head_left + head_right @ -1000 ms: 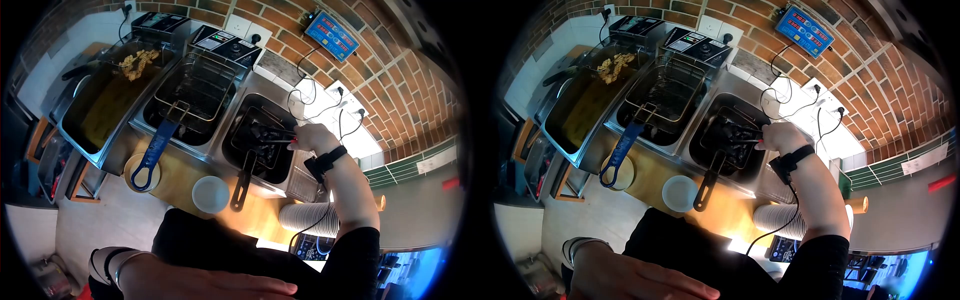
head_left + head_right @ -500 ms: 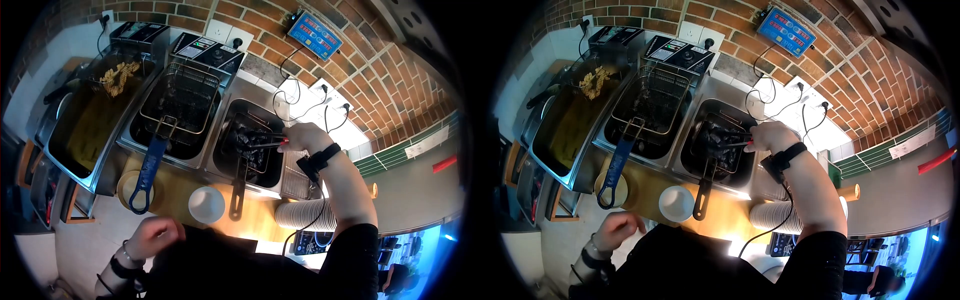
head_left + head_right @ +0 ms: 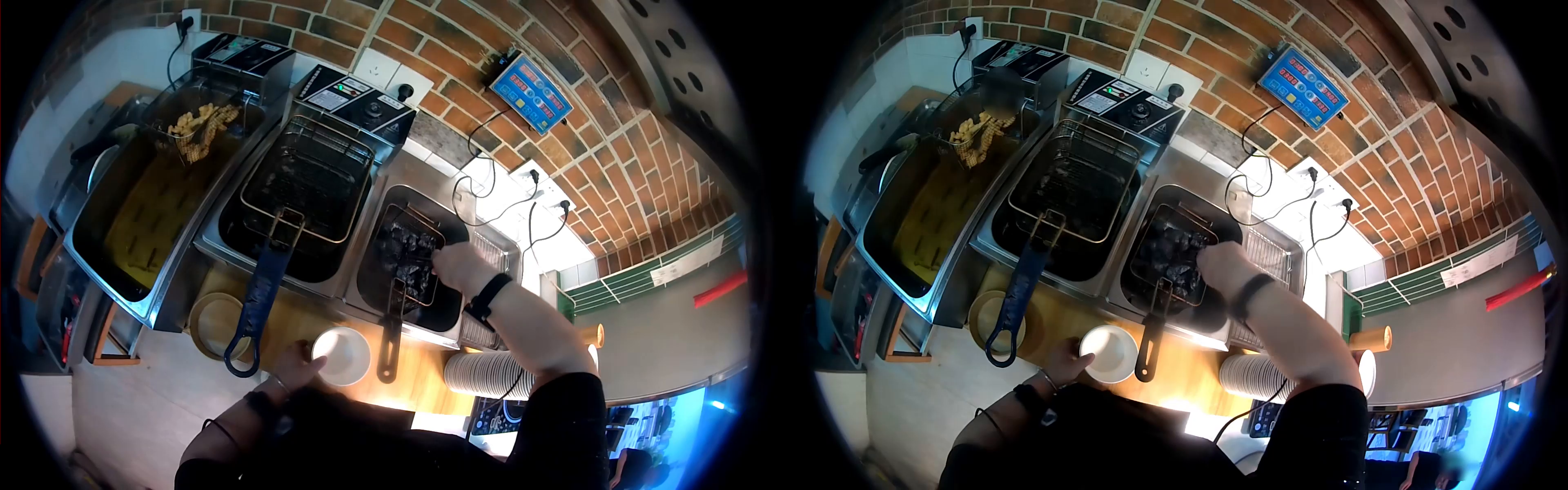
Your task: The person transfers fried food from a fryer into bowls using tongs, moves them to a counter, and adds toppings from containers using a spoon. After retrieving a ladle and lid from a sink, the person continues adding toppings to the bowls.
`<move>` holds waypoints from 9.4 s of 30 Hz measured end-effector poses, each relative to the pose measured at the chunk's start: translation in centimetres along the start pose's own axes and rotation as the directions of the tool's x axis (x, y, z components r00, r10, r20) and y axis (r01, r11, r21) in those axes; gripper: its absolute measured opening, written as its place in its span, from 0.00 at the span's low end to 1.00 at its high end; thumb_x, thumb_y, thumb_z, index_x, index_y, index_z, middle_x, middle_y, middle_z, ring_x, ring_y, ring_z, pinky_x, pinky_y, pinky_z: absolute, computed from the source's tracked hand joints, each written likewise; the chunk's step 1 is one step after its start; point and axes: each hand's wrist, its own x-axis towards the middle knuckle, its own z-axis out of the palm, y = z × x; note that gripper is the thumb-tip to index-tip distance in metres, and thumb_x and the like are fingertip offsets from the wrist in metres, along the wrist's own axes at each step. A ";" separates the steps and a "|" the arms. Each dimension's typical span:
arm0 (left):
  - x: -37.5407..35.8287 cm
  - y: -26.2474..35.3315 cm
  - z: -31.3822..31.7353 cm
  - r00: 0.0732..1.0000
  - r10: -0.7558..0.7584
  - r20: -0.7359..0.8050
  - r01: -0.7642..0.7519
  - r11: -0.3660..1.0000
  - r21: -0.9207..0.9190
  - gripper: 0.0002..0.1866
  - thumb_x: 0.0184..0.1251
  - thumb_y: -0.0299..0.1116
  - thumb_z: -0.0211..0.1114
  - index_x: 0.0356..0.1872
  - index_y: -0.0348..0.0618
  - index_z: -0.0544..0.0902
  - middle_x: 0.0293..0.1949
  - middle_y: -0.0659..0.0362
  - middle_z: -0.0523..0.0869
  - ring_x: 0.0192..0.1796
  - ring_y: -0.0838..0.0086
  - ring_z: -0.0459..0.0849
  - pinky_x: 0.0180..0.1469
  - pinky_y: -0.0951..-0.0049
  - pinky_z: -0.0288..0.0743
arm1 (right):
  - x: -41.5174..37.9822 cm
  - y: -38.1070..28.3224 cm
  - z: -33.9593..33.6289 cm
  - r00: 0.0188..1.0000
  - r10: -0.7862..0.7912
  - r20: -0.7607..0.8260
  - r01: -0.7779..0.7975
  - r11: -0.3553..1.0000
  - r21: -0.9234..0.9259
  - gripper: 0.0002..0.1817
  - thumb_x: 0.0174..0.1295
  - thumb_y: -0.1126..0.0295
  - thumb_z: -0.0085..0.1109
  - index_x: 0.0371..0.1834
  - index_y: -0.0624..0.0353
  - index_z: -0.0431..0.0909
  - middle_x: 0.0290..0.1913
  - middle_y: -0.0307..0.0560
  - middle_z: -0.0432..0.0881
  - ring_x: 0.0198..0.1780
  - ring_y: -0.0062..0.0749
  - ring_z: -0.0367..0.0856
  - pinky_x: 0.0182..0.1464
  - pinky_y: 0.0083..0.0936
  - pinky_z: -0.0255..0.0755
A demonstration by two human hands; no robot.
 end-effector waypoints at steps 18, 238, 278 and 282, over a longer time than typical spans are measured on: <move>-6.5 10.8 -6.0 0.933 0.054 0.357 0.284 0.502 -0.817 0.34 0.65 0.37 0.59 0.70 0.42 0.56 0.62 0.49 0.69 0.65 0.63 0.69 0.66 0.63 0.65 | -12.1 3.8 0.1 0.957 0.280 -0.069 -0.237 0.900 0.365 0.13 0.67 0.55 0.47 0.44 0.51 0.73 0.30 0.50 0.83 0.34 0.50 0.83 0.38 0.42 0.76; 2.0 23.5 -2.5 0.991 0.042 -0.123 -0.130 0.375 -0.918 0.27 0.63 0.33 0.68 0.59 0.48 0.63 0.53 0.59 0.74 0.55 0.72 0.75 0.52 0.70 0.77 | -22.8 -2.3 -12.7 0.937 0.349 0.009 -0.332 0.882 0.335 0.24 0.63 0.49 0.55 0.41 0.63 0.74 0.23 0.50 0.82 0.30 0.44 0.84 0.35 0.35 0.76; -3.1 18.7 -7.9 0.959 0.180 0.218 0.131 0.398 -0.908 0.27 0.66 0.32 0.52 0.66 0.35 0.63 0.63 0.50 0.72 0.64 0.65 0.73 0.66 0.66 0.66 | -4.5 3.1 -3.3 0.890 0.372 0.264 -0.435 0.867 0.242 0.27 0.58 0.43 0.60 0.46 0.56 0.82 0.42 0.45 0.87 0.46 0.38 0.86 0.45 0.31 0.78; -3.6 18.4 -8.6 0.950 0.181 0.256 0.149 0.459 -0.876 0.28 0.72 0.42 0.48 0.66 0.34 0.65 0.62 0.51 0.74 0.64 0.66 0.74 0.66 0.66 0.67 | -2.2 3.1 -2.5 0.917 0.365 0.160 -0.389 0.907 0.163 0.29 0.56 0.43 0.63 0.48 0.56 0.77 0.40 0.44 0.86 0.45 0.38 0.86 0.43 0.31 0.78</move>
